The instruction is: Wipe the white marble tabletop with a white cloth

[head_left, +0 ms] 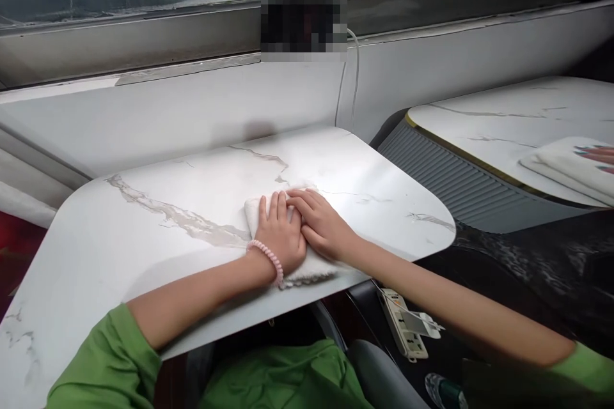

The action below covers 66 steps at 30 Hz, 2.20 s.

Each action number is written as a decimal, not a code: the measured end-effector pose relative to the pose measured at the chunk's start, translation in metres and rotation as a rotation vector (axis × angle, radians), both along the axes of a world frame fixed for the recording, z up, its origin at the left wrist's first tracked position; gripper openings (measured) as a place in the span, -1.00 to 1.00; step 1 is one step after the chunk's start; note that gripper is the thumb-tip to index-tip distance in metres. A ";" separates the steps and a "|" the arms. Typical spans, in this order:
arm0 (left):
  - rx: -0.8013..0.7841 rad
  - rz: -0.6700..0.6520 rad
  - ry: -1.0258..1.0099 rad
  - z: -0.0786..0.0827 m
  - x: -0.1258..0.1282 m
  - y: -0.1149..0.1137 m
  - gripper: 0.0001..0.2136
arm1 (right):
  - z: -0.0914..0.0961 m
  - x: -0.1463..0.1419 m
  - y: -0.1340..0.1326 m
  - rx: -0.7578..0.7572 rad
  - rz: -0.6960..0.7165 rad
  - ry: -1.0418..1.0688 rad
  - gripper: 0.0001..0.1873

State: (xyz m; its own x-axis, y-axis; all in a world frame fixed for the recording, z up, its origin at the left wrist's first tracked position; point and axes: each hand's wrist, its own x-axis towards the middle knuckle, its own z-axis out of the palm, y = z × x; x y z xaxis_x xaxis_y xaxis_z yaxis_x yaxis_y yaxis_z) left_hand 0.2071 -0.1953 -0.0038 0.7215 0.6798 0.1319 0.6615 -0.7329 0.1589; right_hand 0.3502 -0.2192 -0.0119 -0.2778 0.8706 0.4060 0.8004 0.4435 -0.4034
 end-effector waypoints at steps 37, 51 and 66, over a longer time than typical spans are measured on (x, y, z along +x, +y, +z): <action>0.054 0.087 -0.078 -0.006 0.049 0.059 -0.54 | 0.003 0.044 0.058 -0.005 -0.046 -0.058 -0.62; -0.023 -0.218 -0.065 0.000 0.106 -0.036 -0.51 | -0.001 0.101 -0.063 -0.042 -0.231 0.041 -0.57; -0.020 -0.117 -0.089 -0.005 0.176 0.062 -0.56 | -0.009 0.168 0.042 0.037 -0.220 0.058 -0.60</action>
State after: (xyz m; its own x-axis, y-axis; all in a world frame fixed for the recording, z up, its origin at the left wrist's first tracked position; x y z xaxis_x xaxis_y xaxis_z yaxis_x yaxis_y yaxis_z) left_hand 0.3828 -0.1332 -0.0092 0.7820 0.5950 0.1856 0.5545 -0.8002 0.2286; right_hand 0.5187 -0.1768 -0.0212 -0.0583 0.8919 0.4485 0.8555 0.2762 -0.4381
